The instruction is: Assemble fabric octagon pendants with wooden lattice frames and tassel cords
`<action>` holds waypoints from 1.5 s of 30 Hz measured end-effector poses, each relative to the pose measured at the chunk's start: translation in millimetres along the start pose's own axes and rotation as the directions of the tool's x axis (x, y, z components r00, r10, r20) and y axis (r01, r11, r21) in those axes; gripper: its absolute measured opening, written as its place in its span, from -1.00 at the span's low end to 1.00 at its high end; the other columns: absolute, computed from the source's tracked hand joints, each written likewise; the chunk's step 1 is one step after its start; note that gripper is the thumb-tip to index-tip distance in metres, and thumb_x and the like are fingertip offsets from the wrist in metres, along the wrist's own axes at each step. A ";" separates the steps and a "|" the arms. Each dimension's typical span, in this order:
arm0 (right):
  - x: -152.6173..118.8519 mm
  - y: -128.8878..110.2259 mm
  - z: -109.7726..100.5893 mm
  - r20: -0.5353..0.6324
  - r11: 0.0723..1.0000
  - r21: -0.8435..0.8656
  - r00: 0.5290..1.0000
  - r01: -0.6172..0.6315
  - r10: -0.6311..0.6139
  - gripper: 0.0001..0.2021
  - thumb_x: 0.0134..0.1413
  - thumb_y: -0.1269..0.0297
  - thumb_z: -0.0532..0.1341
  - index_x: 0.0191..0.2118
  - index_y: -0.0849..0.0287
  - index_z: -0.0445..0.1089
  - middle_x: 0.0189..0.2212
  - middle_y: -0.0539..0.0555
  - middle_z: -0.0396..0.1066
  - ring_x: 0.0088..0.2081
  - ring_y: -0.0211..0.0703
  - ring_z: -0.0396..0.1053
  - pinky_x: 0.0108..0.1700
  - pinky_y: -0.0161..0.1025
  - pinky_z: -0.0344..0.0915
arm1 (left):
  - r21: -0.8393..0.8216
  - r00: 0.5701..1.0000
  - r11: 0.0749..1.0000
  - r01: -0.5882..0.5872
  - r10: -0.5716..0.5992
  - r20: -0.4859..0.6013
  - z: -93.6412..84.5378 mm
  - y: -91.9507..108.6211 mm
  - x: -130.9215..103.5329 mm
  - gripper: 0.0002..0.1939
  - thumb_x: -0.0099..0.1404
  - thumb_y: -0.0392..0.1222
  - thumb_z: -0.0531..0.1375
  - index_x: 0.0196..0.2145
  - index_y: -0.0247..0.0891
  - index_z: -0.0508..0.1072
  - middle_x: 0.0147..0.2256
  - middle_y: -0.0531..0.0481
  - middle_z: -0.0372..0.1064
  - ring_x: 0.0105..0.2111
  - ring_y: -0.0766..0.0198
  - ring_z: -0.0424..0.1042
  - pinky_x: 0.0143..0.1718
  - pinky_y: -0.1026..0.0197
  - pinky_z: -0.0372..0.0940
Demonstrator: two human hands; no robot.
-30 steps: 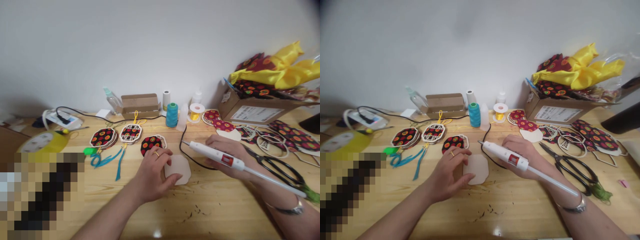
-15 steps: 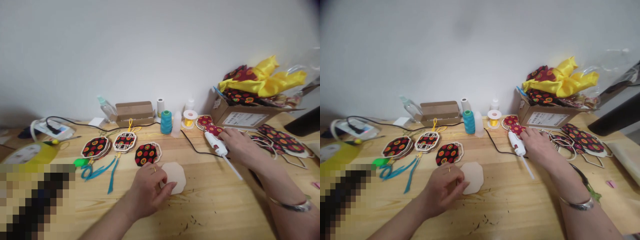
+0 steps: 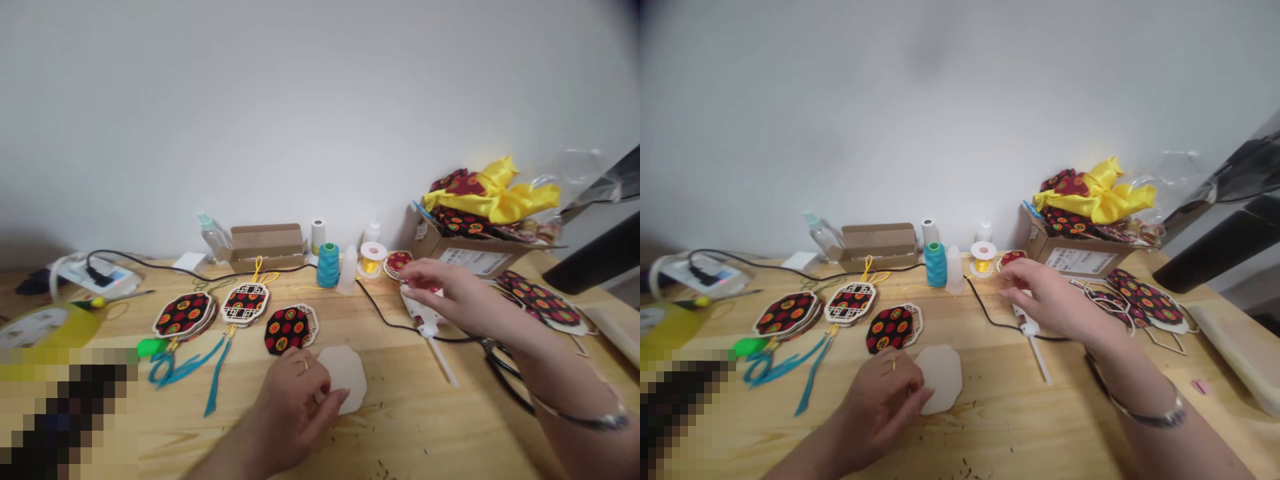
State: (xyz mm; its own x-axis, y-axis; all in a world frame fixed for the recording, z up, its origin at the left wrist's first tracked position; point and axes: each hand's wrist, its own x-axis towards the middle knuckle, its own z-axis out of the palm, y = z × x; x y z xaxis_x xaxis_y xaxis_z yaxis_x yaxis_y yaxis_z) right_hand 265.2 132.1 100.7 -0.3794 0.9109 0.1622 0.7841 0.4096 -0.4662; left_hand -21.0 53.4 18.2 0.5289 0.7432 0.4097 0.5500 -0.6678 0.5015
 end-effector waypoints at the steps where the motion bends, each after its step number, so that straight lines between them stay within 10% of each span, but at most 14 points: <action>1: 11.4 -6.6 3.7 -0.062 0.997 0.072 0.997 -0.030 0.035 -0.73 0.08 0.16 0.15 -0.15 0.14 0.45 -0.22 0.11 0.48 -0.25 -0.09 0.44 -0.20 -0.15 0.37 | 0.004 1.000 1.000 -0.006 0.006 0.002 0.0 -0.2 -0.2 -0.83 0.27 -0.24 0.11 -0.49 -0.26 0.30 -0.54 0.02 0.28 -0.48 0.27 0.26 -0.38 0.19 0.12; 12: 75.8 -24.2 87.0 -0.129 0.932 0.226 0.940 -0.282 0.315 -0.65 -0.12 0.27 0.32 -0.12 0.22 0.46 -0.22 0.17 0.51 -0.24 -0.04 0.45 -0.26 -0.20 0.31 | 0.010 0.999 1.000 -0.021 0.022 -0.042 -1.7 -1.9 -2.4 -0.83 0.27 -0.25 0.10 -0.49 -0.26 0.29 -0.54 -0.01 0.29 -0.47 0.25 0.27 -0.39 0.17 0.12; 21: 32.5 -54.1 53.9 -0.295 0.957 0.268 0.936 -0.112 0.192 -0.85 0.00 0.24 0.24 -0.34 0.21 0.46 -0.53 0.00 0.40 -0.48 -0.24 0.31 -0.42 -0.30 0.18 | -0.203 0.956 0.971 0.128 -0.176 -0.237 -5.4 -2.2 -2.0 -0.79 0.25 -0.25 0.17 -0.14 -0.22 0.32 -0.20 -0.11 0.36 -0.21 0.18 0.33 -0.24 0.14 0.22; 25: -4.9 -80.5 48.6 -0.026 0.796 0.605 0.999 -0.018 0.042 -0.80 0.05 0.16 0.24 -0.28 0.19 0.44 -0.46 0.02 0.45 -0.44 -0.24 0.36 -0.45 -0.32 0.25 | -0.621 0.956 0.746 0.240 -0.291 0.020 -8.6 2.2 -4.2 -0.29 0.20 0.00 0.23 0.22 -0.17 0.05 -0.05 -0.14 0.30 -0.18 0.18 0.33 -0.19 0.13 0.28; 29: -18.5 -89.5 62.5 0.110 0.694 0.719 0.992 -0.041 -0.055 -0.79 0.08 0.18 0.24 -0.25 0.22 0.44 -0.37 0.06 0.48 -0.38 -0.24 0.40 -0.38 -0.32 0.34 | -0.795 0.927 0.491 0.355 -0.296 0.231 -9.6 9.1 -1.0 -0.52 0.24 -0.08 0.21 0.10 -0.14 0.26 -0.12 -0.06 0.40 -0.21 0.24 0.39 -0.18 0.19 0.32; 33: -20.5 -77.3 72.5 -0.238 0.919 0.357 0.967 0.169 -0.085 -0.75 0.21 0.23 0.12 -0.05 0.16 0.38 -0.32 0.07 0.45 -0.44 -0.27 0.35 -0.40 -0.29 0.36 | -0.833 0.859 0.344 0.434 -0.436 0.268 -12.6 12.0 5.5 -0.71 0.20 -0.10 0.24 -0.14 -0.26 0.44 -0.28 -0.05 0.48 -0.30 0.26 0.44 -0.30 0.24 0.37; 36: -24.5 -64.6 76.5 -0.504 0.930 -0.249 0.783 0.271 -0.364 -0.55 0.18 0.38 0.15 0.16 -0.10 0.20 -0.10 0.10 0.36 -0.24 -0.17 0.36 -0.23 -0.18 0.37 | -0.851 0.831 0.275 0.447 -0.479 0.282 -14.4 11.7 7.5 -0.73 0.19 -0.06 0.25 -0.22 -0.30 0.46 -0.39 -0.03 0.47 -0.47 0.34 0.41 -0.47 0.30 0.36; 41: -33.7 -61.9 82.5 -0.180 0.616 -0.604 0.666 0.505 -0.724 -0.57 0.15 0.41 0.14 0.10 -0.17 0.28 -0.08 0.03 0.33 -0.22 -0.17 0.29 -0.30 -0.19 0.30 | -0.827 0.836 0.261 0.498 -0.397 0.378 -14.2 16.2 8.6 -0.75 0.16 -0.04 0.26 -0.32 -0.29 0.45 -0.47 0.03 0.40 -0.56 0.38 0.36 -0.57 0.33 0.32; 45: -36.1 -65.2 82.0 -0.154 0.563 -0.619 0.618 0.548 -0.771 -0.72 0.21 0.37 0.05 -0.03 0.03 0.39 -0.18 0.06 0.37 -0.26 -0.17 0.29 -0.34 -0.19 0.29 | -0.807 0.844 0.284 0.518 -0.319 0.430 -13.9 18.7 7.7 -0.74 0.19 -0.04 0.24 -0.27 -0.29 0.45 -0.43 0.02 0.39 -0.48 0.35 0.38 -0.49 0.29 0.37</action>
State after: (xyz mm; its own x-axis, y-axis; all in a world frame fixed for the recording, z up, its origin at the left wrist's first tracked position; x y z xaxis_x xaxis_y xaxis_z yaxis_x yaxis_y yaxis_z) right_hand 187.5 68.4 53.9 -0.7633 0.2547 0.5936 0.5375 0.7602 0.3650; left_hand -15.6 47.2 41.3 0.5489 0.8238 -0.1417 -0.0912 0.2275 0.9695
